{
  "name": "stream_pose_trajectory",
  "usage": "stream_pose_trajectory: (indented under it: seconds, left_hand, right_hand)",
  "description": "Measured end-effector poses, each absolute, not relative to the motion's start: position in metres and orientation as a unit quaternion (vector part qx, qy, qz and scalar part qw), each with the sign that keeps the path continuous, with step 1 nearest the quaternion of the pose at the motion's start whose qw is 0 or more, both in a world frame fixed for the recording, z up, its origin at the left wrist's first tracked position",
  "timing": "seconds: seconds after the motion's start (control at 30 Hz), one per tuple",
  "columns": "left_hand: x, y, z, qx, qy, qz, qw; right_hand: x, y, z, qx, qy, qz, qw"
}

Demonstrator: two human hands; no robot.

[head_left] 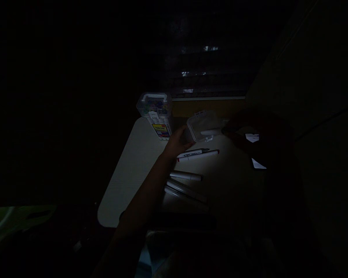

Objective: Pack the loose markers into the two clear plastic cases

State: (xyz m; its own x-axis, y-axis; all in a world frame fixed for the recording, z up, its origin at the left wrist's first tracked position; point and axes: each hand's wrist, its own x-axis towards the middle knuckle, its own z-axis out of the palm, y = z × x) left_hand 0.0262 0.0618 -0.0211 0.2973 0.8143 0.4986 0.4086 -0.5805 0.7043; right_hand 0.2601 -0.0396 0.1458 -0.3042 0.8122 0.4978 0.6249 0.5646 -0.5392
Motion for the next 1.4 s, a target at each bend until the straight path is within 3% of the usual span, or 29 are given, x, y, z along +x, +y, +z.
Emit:
stream_pose_trajectory:
  seconds: [0.17,0.87,0.93,1.13,1.27,1.4]
  left_hand:
    - [0.026,0.061,-0.02,0.774,0.403,0.435,0.221]
    - [0.024,0.063,-0.023,0.794,0.4,0.425,0.17]
    - [0.024,0.062,-0.022,0.792,0.402,0.427,0.17]
    - [0.024,0.061,-0.022,0.788,0.414,0.426,0.164]
    - [0.025,0.061,-0.023,0.785,0.412,0.429,0.172]
    - [0.025,0.061,-0.023,0.783,0.41,0.437,0.168]
  right_hand:
    - [0.262,-0.025,0.131,-0.42,-0.828,0.044,0.37]
    - [0.277,-0.003,0.118,-0.481,-0.82,0.096,0.294]
    - [0.283,0.003,0.112,-0.502,-0.817,0.111,0.263]
    - [0.292,0.021,0.077,-0.57,-0.782,0.246,0.052]
    - [0.286,0.028,0.064,-0.567,-0.781,0.259,0.035]
    - [0.275,0.032,0.054,-0.56,-0.782,0.265,0.07]
